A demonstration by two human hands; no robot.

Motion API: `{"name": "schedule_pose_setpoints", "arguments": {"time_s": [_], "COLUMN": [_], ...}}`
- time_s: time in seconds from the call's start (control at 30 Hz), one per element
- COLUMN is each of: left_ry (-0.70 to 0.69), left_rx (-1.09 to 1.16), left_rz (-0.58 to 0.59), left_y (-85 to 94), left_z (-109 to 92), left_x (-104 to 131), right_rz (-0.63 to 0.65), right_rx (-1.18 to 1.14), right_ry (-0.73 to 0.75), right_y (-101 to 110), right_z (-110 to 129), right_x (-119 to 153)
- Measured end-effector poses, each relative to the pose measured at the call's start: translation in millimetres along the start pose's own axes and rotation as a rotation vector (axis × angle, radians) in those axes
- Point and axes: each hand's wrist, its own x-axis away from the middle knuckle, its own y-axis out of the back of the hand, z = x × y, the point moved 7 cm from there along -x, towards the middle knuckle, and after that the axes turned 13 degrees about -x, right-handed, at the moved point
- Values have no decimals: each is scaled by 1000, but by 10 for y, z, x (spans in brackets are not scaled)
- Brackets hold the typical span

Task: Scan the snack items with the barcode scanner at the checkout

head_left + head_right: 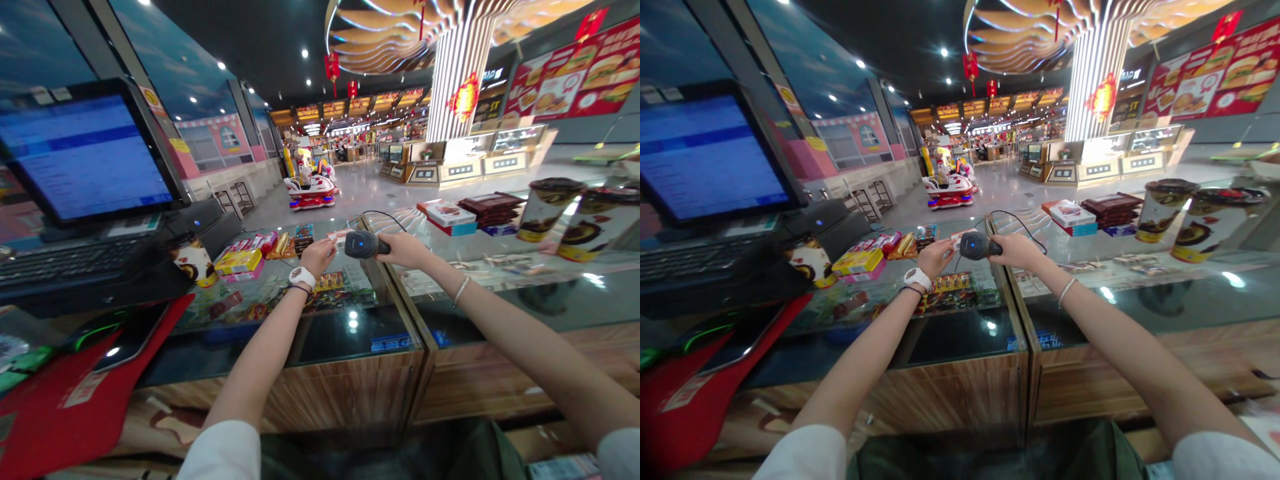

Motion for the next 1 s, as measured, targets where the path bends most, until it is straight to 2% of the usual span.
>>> {"name": "schedule_pose_setpoints", "arguments": {"time_s": [0.43,0.67,0.8,1.0], "left_ry": [-6,-36,-56,-60], "left_rx": [-23,-1,-23,-36], "left_rz": [5,-25,-52,-83], "left_y": [-13,-13,-13,34], "left_z": [11,15,9,-26], "left_x": [12,9,6,-2], "right_rz": [25,15,-53,-185], "right_rx": [43,-18,-128,-236], "right_ry": [-10,-2,42,194], "right_y": [-12,-19,-21,6], "right_z": [1,-10,-147,-524], "right_x": [7,18,-6,-79]}}
